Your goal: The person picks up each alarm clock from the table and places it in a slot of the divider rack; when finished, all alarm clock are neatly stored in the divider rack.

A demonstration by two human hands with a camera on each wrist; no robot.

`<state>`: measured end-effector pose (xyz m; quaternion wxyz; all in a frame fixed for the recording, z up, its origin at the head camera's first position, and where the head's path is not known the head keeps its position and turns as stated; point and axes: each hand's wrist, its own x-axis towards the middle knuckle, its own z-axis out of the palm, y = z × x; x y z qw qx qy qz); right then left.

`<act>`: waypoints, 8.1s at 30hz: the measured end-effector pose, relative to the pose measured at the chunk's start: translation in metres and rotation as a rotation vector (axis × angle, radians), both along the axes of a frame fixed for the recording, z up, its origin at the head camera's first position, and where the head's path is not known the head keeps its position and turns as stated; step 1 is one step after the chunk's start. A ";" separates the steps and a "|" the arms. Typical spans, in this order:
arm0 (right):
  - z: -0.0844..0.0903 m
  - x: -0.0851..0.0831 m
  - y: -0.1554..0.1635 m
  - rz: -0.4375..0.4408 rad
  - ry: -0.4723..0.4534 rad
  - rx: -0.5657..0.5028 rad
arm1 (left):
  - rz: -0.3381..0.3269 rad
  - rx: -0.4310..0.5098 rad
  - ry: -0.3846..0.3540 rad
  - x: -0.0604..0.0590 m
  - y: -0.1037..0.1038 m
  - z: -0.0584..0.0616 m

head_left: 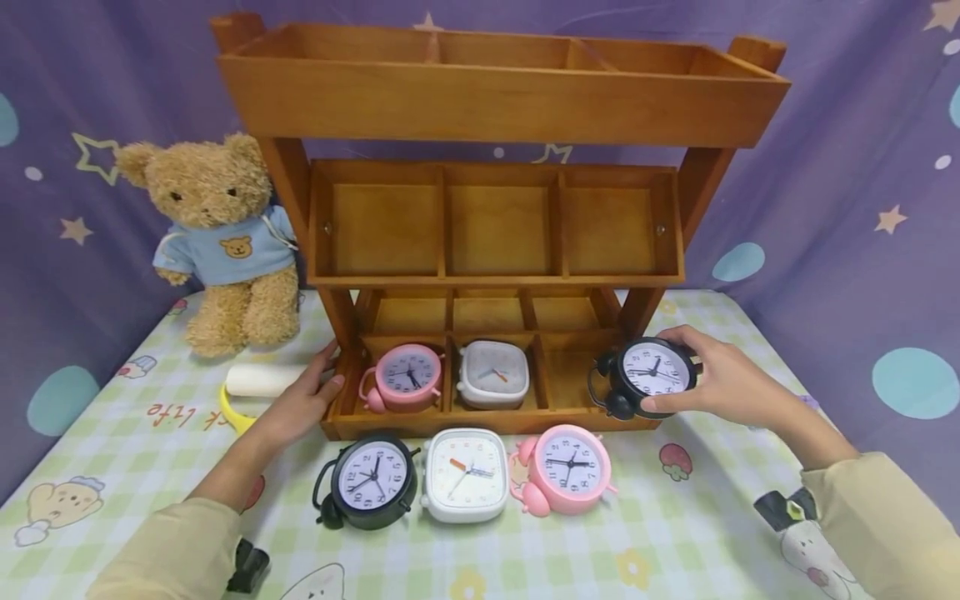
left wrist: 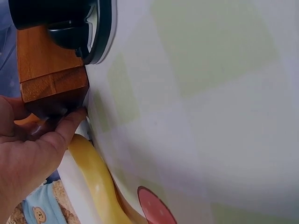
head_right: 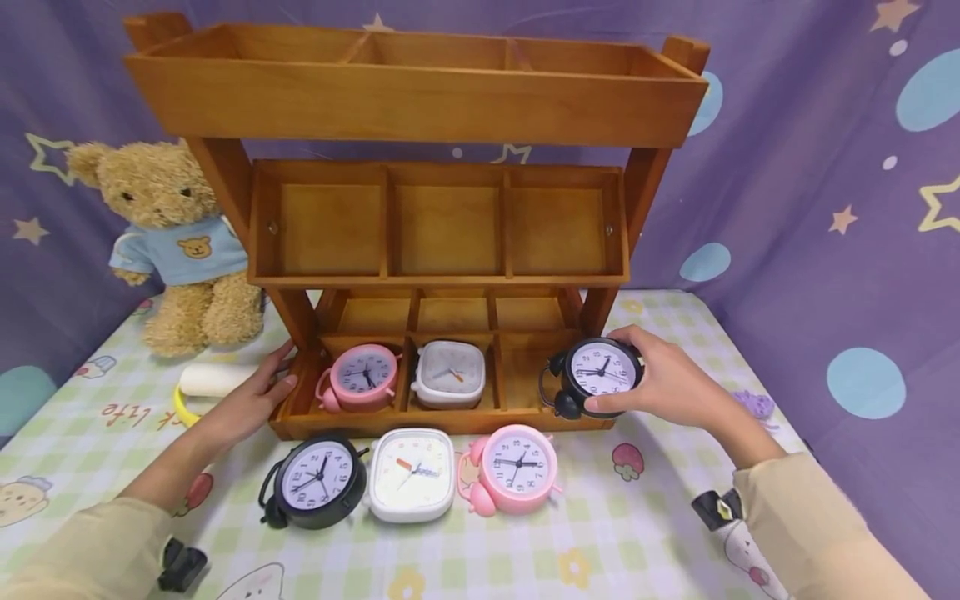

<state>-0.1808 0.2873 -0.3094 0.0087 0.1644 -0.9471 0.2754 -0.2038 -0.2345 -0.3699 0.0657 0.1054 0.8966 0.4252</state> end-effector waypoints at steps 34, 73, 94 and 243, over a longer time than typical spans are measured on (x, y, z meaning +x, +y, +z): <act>-0.022 -0.067 -0.058 0.033 -0.073 0.130 | 0.019 -0.001 -0.015 0.000 0.002 0.001; -0.022 -0.064 -0.056 0.146 -0.088 0.259 | 0.018 -0.009 -0.022 0.001 0.002 0.001; -0.011 -0.008 -0.048 0.239 0.103 -0.058 | 0.004 -0.001 0.001 0.000 0.001 -0.001; 0.118 -0.073 -0.255 0.231 0.490 -0.132 | 0.023 -0.014 0.078 0.003 0.002 -0.003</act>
